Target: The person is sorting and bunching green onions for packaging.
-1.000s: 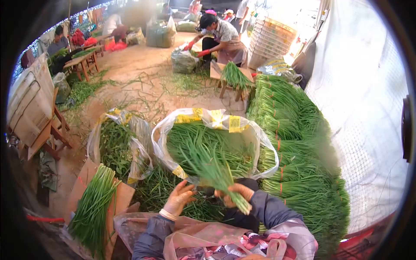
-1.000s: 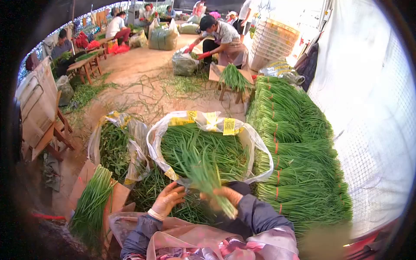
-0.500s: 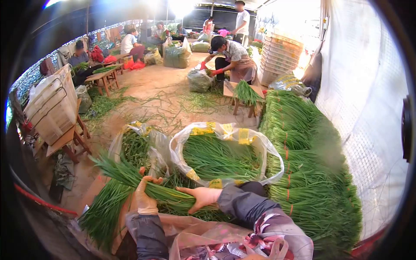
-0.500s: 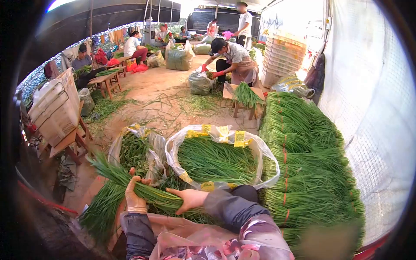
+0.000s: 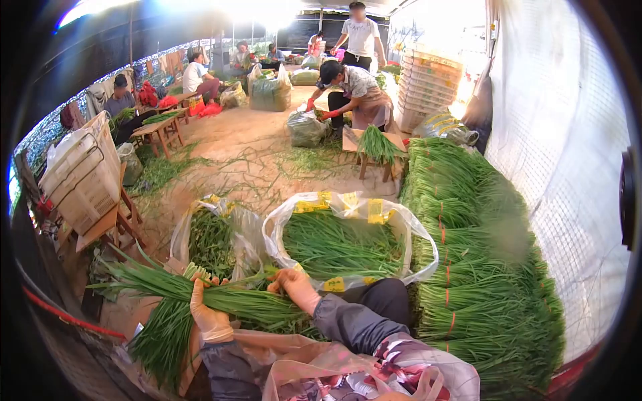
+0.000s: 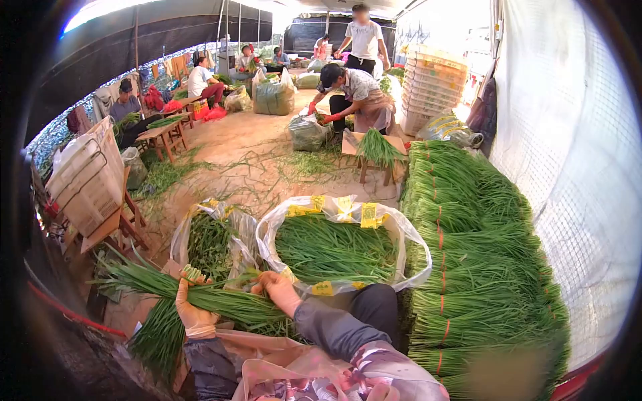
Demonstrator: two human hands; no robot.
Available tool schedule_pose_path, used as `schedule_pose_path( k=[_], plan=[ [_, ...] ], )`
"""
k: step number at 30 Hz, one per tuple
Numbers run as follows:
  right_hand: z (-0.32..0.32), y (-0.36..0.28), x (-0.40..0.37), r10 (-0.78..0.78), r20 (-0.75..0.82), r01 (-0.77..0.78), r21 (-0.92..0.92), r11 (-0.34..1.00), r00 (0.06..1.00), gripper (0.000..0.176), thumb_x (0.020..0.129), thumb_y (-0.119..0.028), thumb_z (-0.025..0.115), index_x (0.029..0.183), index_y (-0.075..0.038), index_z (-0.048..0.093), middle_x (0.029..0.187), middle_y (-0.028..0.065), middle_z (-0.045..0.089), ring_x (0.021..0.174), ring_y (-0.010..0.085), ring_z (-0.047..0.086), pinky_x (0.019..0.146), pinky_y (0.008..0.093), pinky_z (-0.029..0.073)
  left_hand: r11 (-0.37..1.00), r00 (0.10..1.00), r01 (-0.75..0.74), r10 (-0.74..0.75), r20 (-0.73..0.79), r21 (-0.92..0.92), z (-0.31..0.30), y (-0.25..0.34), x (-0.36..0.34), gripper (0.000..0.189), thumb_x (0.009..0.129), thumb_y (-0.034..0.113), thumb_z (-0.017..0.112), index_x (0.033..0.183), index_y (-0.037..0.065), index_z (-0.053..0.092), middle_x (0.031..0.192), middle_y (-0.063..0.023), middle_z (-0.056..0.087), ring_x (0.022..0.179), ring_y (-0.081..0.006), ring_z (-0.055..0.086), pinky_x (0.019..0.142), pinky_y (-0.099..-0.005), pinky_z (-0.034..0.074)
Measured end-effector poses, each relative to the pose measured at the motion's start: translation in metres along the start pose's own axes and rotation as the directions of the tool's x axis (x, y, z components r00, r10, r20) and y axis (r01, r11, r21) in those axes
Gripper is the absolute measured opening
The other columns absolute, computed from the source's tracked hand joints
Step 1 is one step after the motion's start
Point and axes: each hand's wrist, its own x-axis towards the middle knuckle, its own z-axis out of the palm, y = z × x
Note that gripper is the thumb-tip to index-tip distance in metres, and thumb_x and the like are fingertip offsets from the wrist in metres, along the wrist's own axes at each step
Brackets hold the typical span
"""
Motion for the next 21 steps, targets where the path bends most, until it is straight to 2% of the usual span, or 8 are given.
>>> schedule_pose_path(
  k=[3,8,13,15,16,18,19,21],
  plan=[
    [-0.016,-0.016,-0.001,0.233,-0.021,-0.218,0.278,0.935,0.972,0.031,0.097,-0.03,0.056,0.106,-0.001,0.063,0.067,0.0002,0.058,0.052,0.0084,0.043,0.055,0.0278,0.042,0.999,1.0,-0.031,0.031,0.002,0.009,0.002,0.016,0.002,0.019,0.092,0.017,0.062,0.109,0.009,0.059,0.079,-0.0001,0.057,0.075,-0.0169,0.058,0.081,-0.0425,0.052],
    [-0.024,-0.007,-0.003,0.205,0.031,-0.203,-0.06,0.977,0.978,0.031,0.096,-0.032,0.058,0.107,-0.003,0.064,0.066,-0.002,0.055,0.05,0.0059,0.035,0.047,0.0209,0.026,0.998,0.997,-0.062,0.063,-0.048,0.026,0.017,0.031,0.003,0.02,0.093,0.018,0.061,0.11,0.008,0.058,0.073,0.0005,0.056,0.068,-0.0126,0.057,0.076,-0.0379,0.054],
    [-0.075,-0.004,-0.003,0.183,-0.127,-0.203,-0.164,0.965,0.975,0.03,0.096,-0.028,0.057,0.11,-0.003,0.063,0.075,-0.0004,0.063,0.054,0.0052,0.044,0.05,0.0208,0.038,0.976,0.978,-0.205,0.201,0.06,0.076,-0.005,0.082,0.032,0.023,0.095,0.02,0.057,0.115,0.007,0.057,0.077,0.0007,0.056,0.072,-0.0139,0.057,0.082,-0.0395,0.054],
    [-0.122,0.033,0.004,0.256,-0.167,-0.305,-0.551,0.777,0.952,0.04,0.092,-0.034,0.06,0.118,-0.003,0.059,0.087,0.0041,0.069,0.057,0.0123,0.056,0.054,0.0272,0.047,0.941,0.941,-0.337,0.337,-0.017,0.026,0.006,0.107,0.041,0.025,0.095,0.02,0.057,0.116,0.007,0.057,0.078,0.0,0.056,0.074,-0.0143,0.056,0.086,-0.0393,0.053],
    [-0.124,0.038,-0.003,0.251,-0.169,-0.302,-0.55,0.778,0.953,0.04,0.092,-0.034,0.06,0.118,-0.003,0.059,0.087,0.0041,0.069,0.057,0.0123,0.056,0.054,0.0272,0.047,0.942,0.942,-0.334,0.335,-0.012,0.023,0.014,0.111,0.041,0.025,0.095,0.02,0.057,0.116,0.007,0.057,0.078,0.0,0.056,0.074,-0.0143,0.056,0.086,-0.0393,0.053],
    [-0.117,0.047,-0.02,0.423,0.014,-0.072,-0.98,0.186,0.906,0.064,0.086,-0.044,0.062,0.133,-0.005,0.046,0.11,0.0179,0.062,0.089,0.0257,0.06,0.075,0.0359,0.049,0.853,0.851,-0.519,0.511,0.119,0.052,0.034,0.121,0.042,0.025,0.095,0.018,0.056,0.118,0.007,0.055,0.077,-0.0009,0.055,0.078,-0.0152,0.056,0.088,-0.0383,0.051],
    [-0.113,0.047,-0.025,0.532,0.04,0.139,-0.979,-0.148,0.846,0.076,0.082,-0.05,0.063,0.141,-0.006,0.04,0.121,0.0249,0.059,0.104,0.0324,0.063,0.086,0.0402,0.05,0.852,0.85,-0.521,0.512,0.127,0.05,0.047,0.119,0.04,0.025,0.095,0.018,0.056,0.118,0.007,0.055,0.077,-0.0009,0.055,0.078,-0.0152,0.056,0.088,-0.0383,0.051],
    [-0.055,0.016,-0.034,0.523,0.143,0.092,-0.988,0.121,0.84,0.082,0.084,-0.053,0.062,0.146,-0.008,0.034,0.132,0.0242,0.052,0.12,0.0332,0.054,0.099,0.044,0.043,0.825,0.832,-0.545,0.508,0.224,0.152,0.078,0.095,0.019,0.025,0.095,0.015,0.055,0.118,0.005,0.053,0.078,-0.0016,0.053,0.081,-0.0164,0.057,0.088,-0.038,0.049]
  ],
)
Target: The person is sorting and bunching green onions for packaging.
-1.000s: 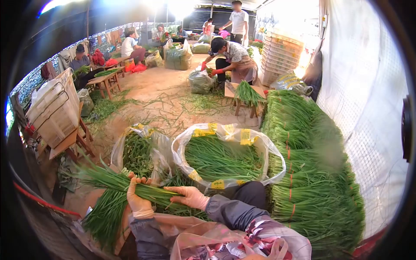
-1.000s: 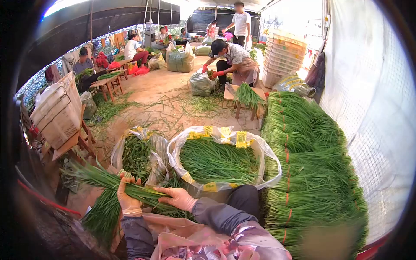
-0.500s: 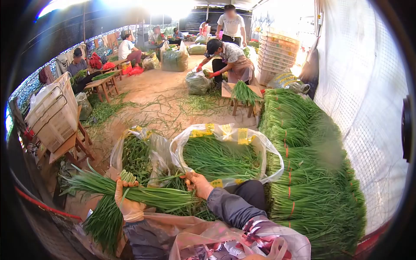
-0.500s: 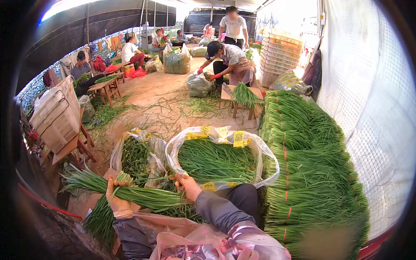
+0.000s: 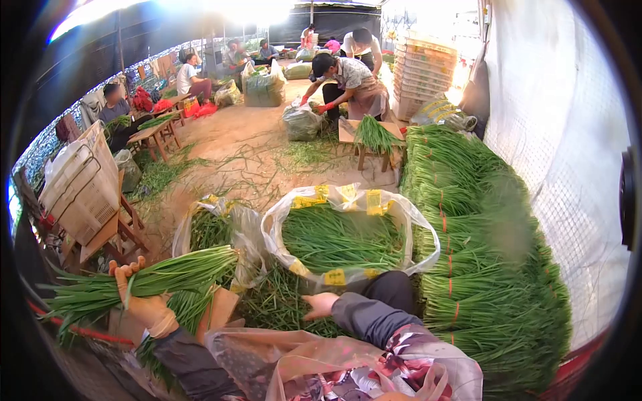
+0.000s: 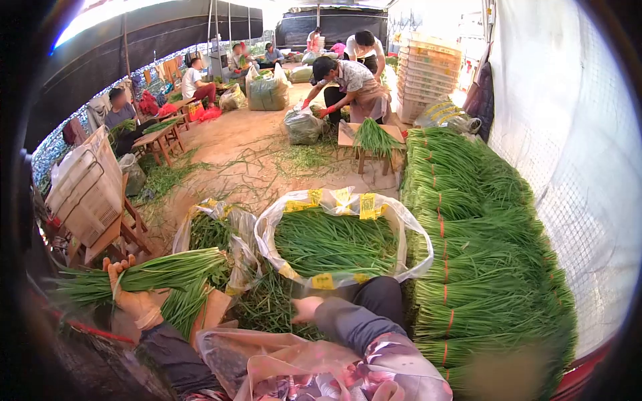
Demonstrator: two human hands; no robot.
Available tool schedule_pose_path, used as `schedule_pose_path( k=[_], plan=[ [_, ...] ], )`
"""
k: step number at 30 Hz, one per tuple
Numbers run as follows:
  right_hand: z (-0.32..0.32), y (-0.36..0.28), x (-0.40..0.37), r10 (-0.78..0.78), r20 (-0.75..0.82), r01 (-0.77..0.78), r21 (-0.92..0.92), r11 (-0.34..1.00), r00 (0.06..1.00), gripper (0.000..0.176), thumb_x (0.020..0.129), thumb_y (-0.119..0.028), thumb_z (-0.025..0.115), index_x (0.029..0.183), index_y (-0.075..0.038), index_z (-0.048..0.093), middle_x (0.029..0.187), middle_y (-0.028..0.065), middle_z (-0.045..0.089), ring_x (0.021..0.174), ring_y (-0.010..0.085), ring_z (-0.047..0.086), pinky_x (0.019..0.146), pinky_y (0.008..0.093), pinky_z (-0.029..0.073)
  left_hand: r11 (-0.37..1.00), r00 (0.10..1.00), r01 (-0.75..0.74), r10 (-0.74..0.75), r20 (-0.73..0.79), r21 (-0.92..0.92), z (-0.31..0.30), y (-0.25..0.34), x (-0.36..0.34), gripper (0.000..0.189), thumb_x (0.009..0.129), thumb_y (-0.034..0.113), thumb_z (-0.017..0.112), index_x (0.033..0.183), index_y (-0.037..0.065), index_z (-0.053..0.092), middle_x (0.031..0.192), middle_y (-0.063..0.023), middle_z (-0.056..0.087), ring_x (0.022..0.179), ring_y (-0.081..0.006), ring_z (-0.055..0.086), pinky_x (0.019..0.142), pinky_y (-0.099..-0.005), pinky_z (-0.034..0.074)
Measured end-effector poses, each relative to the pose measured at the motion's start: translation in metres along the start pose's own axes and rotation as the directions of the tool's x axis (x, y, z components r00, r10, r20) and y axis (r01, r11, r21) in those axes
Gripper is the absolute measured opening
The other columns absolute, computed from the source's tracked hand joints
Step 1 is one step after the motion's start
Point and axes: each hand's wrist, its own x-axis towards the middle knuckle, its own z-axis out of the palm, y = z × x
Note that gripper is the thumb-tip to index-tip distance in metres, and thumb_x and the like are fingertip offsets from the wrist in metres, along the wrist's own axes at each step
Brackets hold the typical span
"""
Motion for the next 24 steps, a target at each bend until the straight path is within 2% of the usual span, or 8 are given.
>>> schedule_pose_path(
  k=[2,4,10,16,18,21,22,24],
  plan=[
    [0.008,-0.027,0.008,-0.495,0.184,-0.062,0.966,0.253,0.849,0.091,0.079,-0.067,0.06,0.146,-0.012,0.033,0.141,0.0196,0.046,0.124,0.0353,0.05,0.102,0.05,0.039,0.994,1.0,-0.002,-0.001,0.026,0.11,0.016,-0.028,-0.021,0.024,0.095,0.013,0.055,0.116,0.002,0.051,0.082,-0.0019,0.054,0.083,-0.0163,0.056,0.087,-0.0372,0.048],
    [0.013,-0.066,0.013,-0.712,-0.024,-0.197,0.954,-0.226,0.702,0.1,0.072,-0.075,0.058,0.145,-0.011,0.032,0.139,0.017,0.047,0.122,0.0347,0.051,0.101,0.0528,0.04,0.926,0.983,-0.11,0.047,0.179,0.361,0.008,-0.06,-0.052,0.019,0.096,0.012,0.055,0.112,0.003,0.052,0.085,-0.0038,0.055,0.085,-0.0171,0.057,0.083,-0.0359,0.049],
    [-0.007,-0.081,0.038,-0.363,-0.234,-0.078,0.738,-0.67,0.902,0.095,0.069,-0.068,0.067,0.137,-0.007,0.043,0.124,0.0142,0.058,0.106,0.026,0.06,0.094,0.0401,0.049,0.84,0.82,-0.094,-0.238,0.52,0.534,-0.044,-0.1,-0.152,0.011,0.086,0.004,0.067,0.093,0.004,0.058,0.085,-0.0097,0.065,0.081,-0.0207,0.064,0.089,-0.0428,0.049],
    [-0.038,-0.099,0.05,-0.435,-0.31,0.026,0.837,-0.546,0.845,0.051,0.086,-0.025,0.07,0.13,-0.009,0.05,0.093,-0.0008,0.063,0.08,0.0142,0.061,0.072,0.0345,0.052,0.662,0.432,-0.623,-0.153,0.889,0.416,-0.041,-0.042,-0.151,0.024,0.076,0.003,0.069,0.099,0.006,0.065,0.095,-0.0076,0.068,0.093,-0.0232,0.066,0.095,-0.041,0.047],
    [-0.059,-0.1,0.05,-0.45,-0.342,0.038,0.828,-0.56,0.825,0.053,0.086,-0.024,0.07,0.134,-0.015,0.048,0.086,-0.0028,0.059,0.072,0.0125,0.059,0.067,0.0332,0.052,0.303,0.362,-0.841,-0.299,0.883,0.447,-0.071,-0.027,-0.128,0.032,0.083,0.001,0.067,0.113,0.003,0.057,0.113,-0.0175,0.06,0.116,-0.0303,0.056,0.106,-0.0485,0.038],
    [-0.09,-0.095,0.032,-0.324,-0.375,0.242,0.892,-0.382,0.868,0.061,0.084,-0.022,0.07,0.139,-0.019,0.043,0.086,-0.0018,0.057,0.07,0.0117,0.057,0.064,0.0305,0.052,0.546,0.707,-0.531,-0.136,0.694,0.648,-0.128,-0.021,-0.086,0.048,0.076,0.001,0.069,0.122,0.005,0.057,0.119,-0.0101,0.061,0.112,-0.0272,0.058,0.1,-0.039,0.044],
    [-0.094,-0.099,0.023,-0.288,-0.42,0.352,0.899,-0.261,0.861,0.064,0.083,-0.022,0.071,0.14,-0.019,0.043,0.086,-0.0017,0.056,0.07,0.0113,0.057,0.063,0.0299,0.052,0.68,0.881,-0.176,-0.215,0.422,0.712,-0.127,-0.006,-0.073,0.059,0.076,-0.001,0.069,0.131,0.006,0.049,0.127,-0.0096,0.055,0.118,-0.0268,0.053,0.101,-0.0381,0.042],
    [-0.082,-0.113,0.013,-0.262,-0.432,0.391,0.899,-0.196,0.863,0.067,0.081,-0.022,0.072,0.141,-0.018,0.042,0.087,-0.001,0.055,0.069,0.0106,0.056,0.062,0.0273,0.051,0.753,0.933,0.196,-0.341,0.118,0.628,-0.118,-0.006,-0.072,0.071,0.075,-0.003,0.069,0.139,0.006,0.04,0.135,-0.0091,0.049,0.124,-0.0265,0.048,0.103,-0.0373,0.041]
  ],
)
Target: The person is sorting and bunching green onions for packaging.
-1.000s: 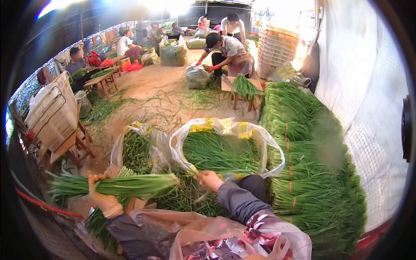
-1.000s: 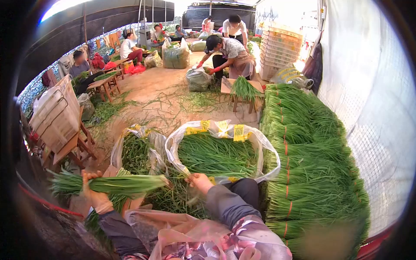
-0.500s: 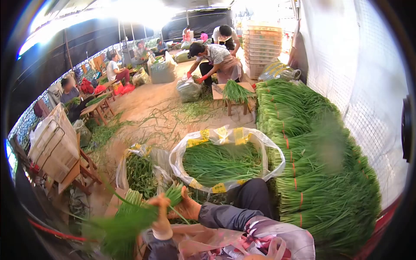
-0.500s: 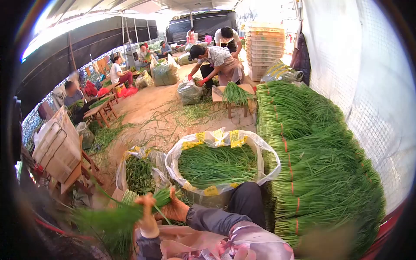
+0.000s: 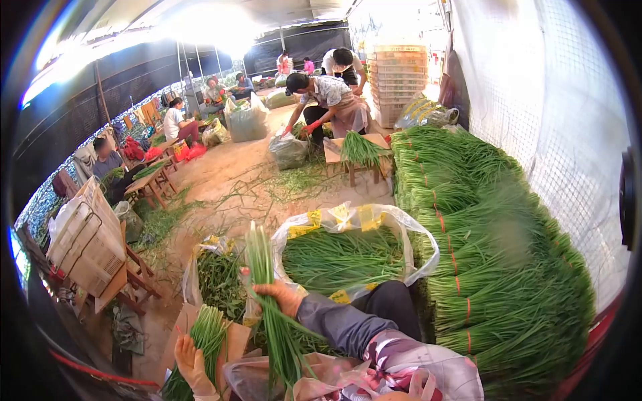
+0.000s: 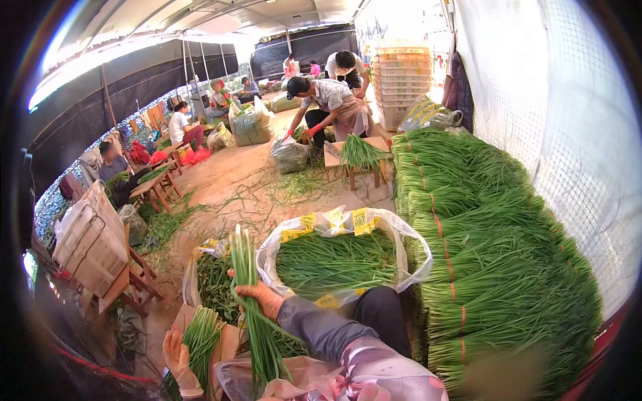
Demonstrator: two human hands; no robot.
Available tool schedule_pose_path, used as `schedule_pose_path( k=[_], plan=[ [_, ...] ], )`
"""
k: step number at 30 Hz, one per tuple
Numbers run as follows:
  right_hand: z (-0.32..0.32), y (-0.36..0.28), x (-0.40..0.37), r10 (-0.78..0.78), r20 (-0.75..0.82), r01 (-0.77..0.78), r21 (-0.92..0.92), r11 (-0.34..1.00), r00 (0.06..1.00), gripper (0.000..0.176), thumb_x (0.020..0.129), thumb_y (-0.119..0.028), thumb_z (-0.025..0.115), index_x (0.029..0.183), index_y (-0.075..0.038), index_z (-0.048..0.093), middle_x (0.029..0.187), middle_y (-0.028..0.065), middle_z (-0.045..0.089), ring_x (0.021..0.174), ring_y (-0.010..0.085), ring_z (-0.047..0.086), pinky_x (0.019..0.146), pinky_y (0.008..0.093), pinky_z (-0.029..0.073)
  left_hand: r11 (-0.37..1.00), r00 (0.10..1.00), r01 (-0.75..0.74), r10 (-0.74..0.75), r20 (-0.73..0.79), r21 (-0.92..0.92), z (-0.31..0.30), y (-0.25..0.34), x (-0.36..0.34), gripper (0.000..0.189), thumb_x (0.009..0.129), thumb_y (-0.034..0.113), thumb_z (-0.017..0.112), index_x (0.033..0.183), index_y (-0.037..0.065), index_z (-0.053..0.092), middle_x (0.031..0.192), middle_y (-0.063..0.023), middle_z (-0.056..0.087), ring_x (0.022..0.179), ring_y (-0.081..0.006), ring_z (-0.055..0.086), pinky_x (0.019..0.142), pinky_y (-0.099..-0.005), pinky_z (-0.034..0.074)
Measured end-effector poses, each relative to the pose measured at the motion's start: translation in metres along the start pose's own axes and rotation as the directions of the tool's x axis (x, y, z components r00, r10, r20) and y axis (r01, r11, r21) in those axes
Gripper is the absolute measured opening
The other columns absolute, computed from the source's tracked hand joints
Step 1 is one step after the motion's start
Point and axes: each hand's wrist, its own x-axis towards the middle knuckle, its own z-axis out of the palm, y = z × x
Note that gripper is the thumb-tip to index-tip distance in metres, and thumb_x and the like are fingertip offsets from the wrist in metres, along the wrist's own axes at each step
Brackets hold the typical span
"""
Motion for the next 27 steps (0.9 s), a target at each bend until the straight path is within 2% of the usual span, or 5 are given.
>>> schedule_pose_path(
  k=[4,7,12,22,27],
  plan=[
    [0.018,0.051,-0.016,-0.029,0.044,0.032,-0.049,0.998,0.999,0.069,0.081,-0.021,0.072,0.142,-0.016,0.041,0.091,-0.0019,0.055,0.075,0.0088,0.054,0.068,0.0237,0.047,0.887,0.812,0.4,-0.227,0.537,-0.231,0.092,-0.024,-0.033,0.08,0.075,-0.007,0.068,0.144,0.007,0.029,0.14,-0.0131,0.041,0.126,-0.0265,0.044,0.103,-0.0362,0.04],
    [0.006,0.055,-0.029,0.012,0.021,-0.011,-0.009,1.0,1.0,0.071,0.081,-0.021,0.073,0.144,-0.016,0.039,0.096,-0.0023,0.055,0.082,0.0081,0.053,0.072,0.023,0.045,0.908,0.849,0.401,-0.316,0.424,-0.125,0.117,-0.069,-0.073,0.072,0.076,-0.007,0.067,0.139,0.006,0.035,0.131,-0.0159,0.049,0.116,-0.0283,0.054,0.093,-0.0377,0.05],
    [-0.024,0.058,-0.031,0.161,-0.158,-0.129,0.197,0.972,0.974,0.054,0.078,-0.037,0.077,0.121,-0.01,0.058,0.092,0.0006,0.062,0.079,0.0121,0.059,0.071,0.0272,0.049,0.527,0.452,0.85,-0.698,0.555,-0.03,0.13,-0.013,-0.079,0.053,0.077,-0.01,0.063,0.126,0.001,0.047,0.106,-0.0149,0.064,0.088,-0.0277,0.066,0.073,-0.0367,0.058],
    [-0.07,0.013,-0.001,-0.004,-0.277,0.124,0.416,0.901,0.961,0.046,0.089,-0.033,0.066,0.126,-0.009,0.053,0.066,-0.001,0.054,0.061,0.0182,0.055,0.061,0.0372,0.05,0.547,0.349,0.817,-0.723,0.597,0.184,0.079,-0.007,-0.077,0.051,0.079,0.0,0.072,0.125,0.006,0.05,0.081,-0.005,0.063,0.058,-0.0142,0.06,0.052,-0.0269,0.049],
    [-0.08,0.004,0.006,0.057,-0.358,0.083,0.363,0.928,0.932,0.026,0.094,-0.025,0.051,0.109,-0.004,0.053,0.05,-0.0071,0.027,0.039,0.0085,0.026,0.04,0.027,0.023,0.55,0.354,0.817,-0.714,0.604,0.172,0.05,-0.007,-0.084,0.057,0.079,0.003,0.072,0.129,0.008,0.046,0.077,-0.0052,0.061,0.048,-0.0132,0.056,0.041,-0.0258,0.046]
  ],
)
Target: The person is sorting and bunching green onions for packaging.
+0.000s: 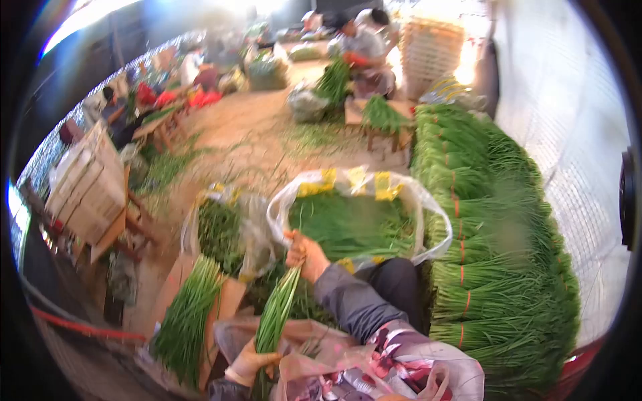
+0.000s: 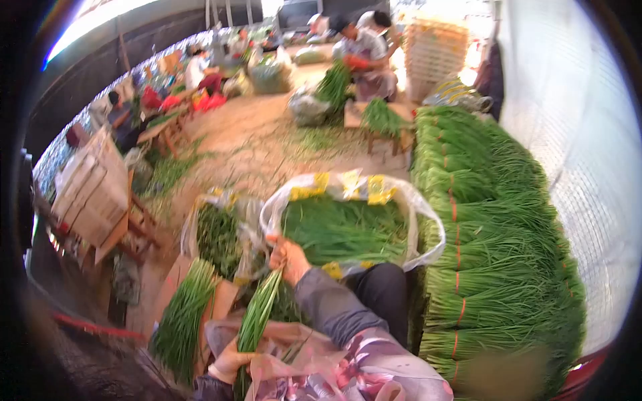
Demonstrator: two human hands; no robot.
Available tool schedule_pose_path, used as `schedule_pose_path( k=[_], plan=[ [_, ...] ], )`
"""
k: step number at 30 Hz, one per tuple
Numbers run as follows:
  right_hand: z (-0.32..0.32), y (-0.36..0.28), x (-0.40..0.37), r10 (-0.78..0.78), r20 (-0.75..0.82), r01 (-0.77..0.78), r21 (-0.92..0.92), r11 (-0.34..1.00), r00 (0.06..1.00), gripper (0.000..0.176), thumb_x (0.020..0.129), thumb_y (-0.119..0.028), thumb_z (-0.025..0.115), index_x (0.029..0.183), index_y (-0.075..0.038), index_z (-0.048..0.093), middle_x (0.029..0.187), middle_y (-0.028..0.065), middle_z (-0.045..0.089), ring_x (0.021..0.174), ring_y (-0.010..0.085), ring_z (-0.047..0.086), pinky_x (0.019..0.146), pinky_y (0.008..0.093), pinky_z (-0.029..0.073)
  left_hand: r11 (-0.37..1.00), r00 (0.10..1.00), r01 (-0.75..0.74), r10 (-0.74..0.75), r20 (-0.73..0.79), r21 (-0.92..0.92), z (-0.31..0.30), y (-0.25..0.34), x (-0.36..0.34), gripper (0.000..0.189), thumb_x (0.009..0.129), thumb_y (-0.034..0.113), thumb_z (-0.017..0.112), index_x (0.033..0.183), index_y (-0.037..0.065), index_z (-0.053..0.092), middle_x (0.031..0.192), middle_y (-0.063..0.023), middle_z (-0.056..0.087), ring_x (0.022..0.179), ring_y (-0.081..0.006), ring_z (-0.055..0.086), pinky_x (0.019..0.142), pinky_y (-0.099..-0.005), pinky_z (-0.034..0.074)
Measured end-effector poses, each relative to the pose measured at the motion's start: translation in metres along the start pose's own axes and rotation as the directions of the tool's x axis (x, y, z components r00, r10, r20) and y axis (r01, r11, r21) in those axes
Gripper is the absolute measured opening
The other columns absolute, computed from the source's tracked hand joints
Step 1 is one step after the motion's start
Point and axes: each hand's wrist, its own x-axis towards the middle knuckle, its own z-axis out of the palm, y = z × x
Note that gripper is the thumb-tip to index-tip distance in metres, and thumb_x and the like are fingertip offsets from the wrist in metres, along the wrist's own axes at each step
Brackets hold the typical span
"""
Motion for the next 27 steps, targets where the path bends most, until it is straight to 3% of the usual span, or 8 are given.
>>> schedule_pose_path(
  k=[5,10,11,13,15,17,23,27],
  plan=[
    [-0.008,-0.055,0.022,-0.37,-0.088,0.346,-0.215,0.913,0.925,0.043,0.09,-0.047,0.059,0.105,-0.007,0.062,0.053,-0.0079,0.033,0.042,0.0074,0.032,0.04,0.0249,0.026,0.987,0.977,0.135,-0.147,-0.157,-0.085,0.0,0.006,-0.033,0.043,0.078,-0.002,0.071,0.115,0.008,0.052,0.071,-0.0033,0.058,0.044,-0.0118,0.052,0.04,-0.0262,0.043],
    [-0.031,-0.054,0.014,0.092,0.022,-0.066,-0.54,0.839,0.996,0.025,0.095,-0.024,0.057,0.111,-0.006,0.06,0.057,-0.0105,0.038,0.05,0.0071,0.04,0.043,0.0261,0.031,0.985,0.954,-0.01,-0.042,-0.295,-0.174,-0.011,-0.013,-0.028,0.043,0.077,-0.003,0.071,0.115,0.009,0.053,0.071,-0.0028,0.058,0.043,-0.0122,0.052,0.04,-0.0282,0.044],
    [-0.014,-0.023,0.003,0.237,-0.214,-0.265,-0.942,0.208,0.948,0.05,0.088,-0.031,0.063,0.125,0.0,0.054,0.068,0.0021,0.06,0.051,0.0099,0.047,0.045,0.0273,0.036,0.983,0.954,-0.057,0.002,-0.3,-0.176,-0.01,-0.012,-0.024,0.043,0.077,-0.003,0.071,0.115,0.009,0.054,0.071,-0.0027,0.058,0.044,-0.0122,0.052,0.04,-0.0287,0.044],
    [-0.05,0.011,-0.011,0.282,-0.219,-0.174,-0.969,-0.177,0.934,0.079,0.085,-0.035,0.067,0.145,0.0,0.031,0.104,0.0139,0.067,0.09,0.0184,0.065,0.064,0.0309,0.052,0.976,0.951,-0.082,0.016,-0.31,-0.201,-0.008,-0.013,-0.018,0.044,0.077,-0.004,0.072,0.115,0.009,0.055,0.074,-0.0022,0.058,0.044,-0.012,0.052,0.041,-0.0274,0.045],
    [-0.033,0.023,-0.032,0.444,-0.145,-0.381,-0.773,0.507,0.884,0.095,0.083,-0.044,0.07,0.15,-0.004,0.017,0.126,0.0153,0.058,0.11,0.0255,0.061,0.076,0.0378,0.054,0.974,0.94,-0.14,0.075,-0.334,-0.176,-0.004,-0.014,-0.011,0.045,0.076,-0.004,0.073,0.115,0.009,0.055,0.08,-0.0017,0.058,0.044,-0.012,0.052,0.041,-0.0259,0.045],
    [-0.039,0.047,-0.033,0.566,0.065,-0.408,-0.626,0.665,0.822,0.093,0.084,-0.045,0.069,0.151,-0.007,0.016,0.135,0.014,0.051,0.119,0.0267,0.055,0.08,0.0429,0.054,0.977,0.936,-0.169,0.117,-0.331,-0.133,-0.006,-0.024,0.001,0.055,0.074,-0.003,0.076,0.121,0.008,0.051,0.086,-0.0007,0.059,0.049,-0.0102,0.054,0.042,-0.0233,0.045],
    [-0.005,0.09,-0.043,0.404,0.096,-0.29,-0.55,0.783,0.91,0.043,0.085,-0.013,0.067,0.124,-0.001,0.054,0.109,0.0104,0.065,0.1,0.0217,0.064,0.086,0.035,0.054,0.868,0.817,-0.428,0.491,-0.303,0.253,0.0,-0.044,0.025,0.083,0.068,0.004,0.083,0.138,0.008,0.038,0.115,-0.0036,0.056,0.097,-0.011,0.056,0.081,-0.027,0.049],
    [0.01,0.084,-0.055,0.45,0.141,-0.368,-0.39,0.844,0.882,0.05,0.08,-0.004,0.063,0.129,0.002,0.05,0.127,0.0132,0.058,0.115,0.0282,0.058,0.102,0.0404,0.045,0.935,0.966,-0.25,0.222,-0.136,-0.252,-0.003,-0.024,0.02,0.078,0.071,-0.001,0.076,0.139,0.006,0.038,0.124,-0.003,0.054,0.112,-0.0149,0.052,0.096,-0.0299,0.042]
  ],
)
